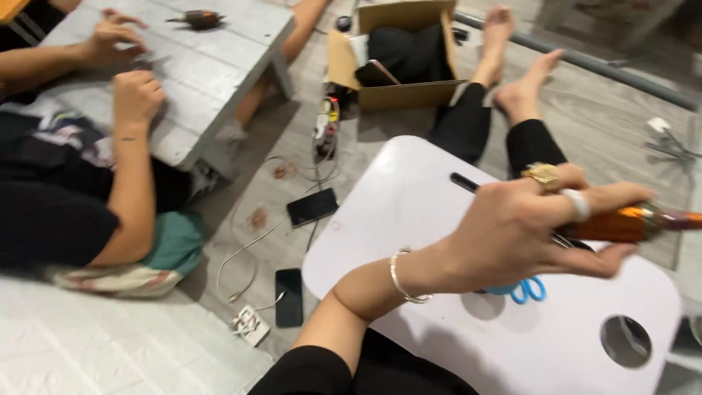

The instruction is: Manually winding copper wire around the poles of an electronic motor rotor

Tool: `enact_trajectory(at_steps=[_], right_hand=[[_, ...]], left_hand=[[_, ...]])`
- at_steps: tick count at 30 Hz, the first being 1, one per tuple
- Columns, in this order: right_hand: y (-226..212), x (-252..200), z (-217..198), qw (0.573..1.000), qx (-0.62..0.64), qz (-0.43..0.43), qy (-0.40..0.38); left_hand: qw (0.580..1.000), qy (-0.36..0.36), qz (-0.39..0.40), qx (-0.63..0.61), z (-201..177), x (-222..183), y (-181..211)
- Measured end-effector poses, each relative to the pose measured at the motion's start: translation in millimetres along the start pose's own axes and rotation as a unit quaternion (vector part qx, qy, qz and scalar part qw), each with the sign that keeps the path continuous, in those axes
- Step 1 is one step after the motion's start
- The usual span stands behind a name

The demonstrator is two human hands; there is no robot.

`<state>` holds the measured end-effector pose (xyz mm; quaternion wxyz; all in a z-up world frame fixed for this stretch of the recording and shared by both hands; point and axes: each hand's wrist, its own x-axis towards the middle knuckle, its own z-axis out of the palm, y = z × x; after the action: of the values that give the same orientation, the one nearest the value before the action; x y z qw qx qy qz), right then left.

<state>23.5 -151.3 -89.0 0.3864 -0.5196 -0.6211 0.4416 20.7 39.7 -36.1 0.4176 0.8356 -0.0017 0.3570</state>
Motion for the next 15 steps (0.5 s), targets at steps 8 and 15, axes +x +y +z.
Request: enact_trajectory(at_steps=[8, 15], right_hand=[[125.8, -55.5, -96.1, 0.872, -0.106, 0.291, 0.379], [185.4, -51.7, -117.6, 0.758, -0.402, 0.258, 0.443]], left_hand=[[0.998, 0.059, -0.01, -0.028, 7.6, -8.9, 4.1], [0.996, 0.07, 0.043, -0.021, 2.0, -2.6, 4.3]])
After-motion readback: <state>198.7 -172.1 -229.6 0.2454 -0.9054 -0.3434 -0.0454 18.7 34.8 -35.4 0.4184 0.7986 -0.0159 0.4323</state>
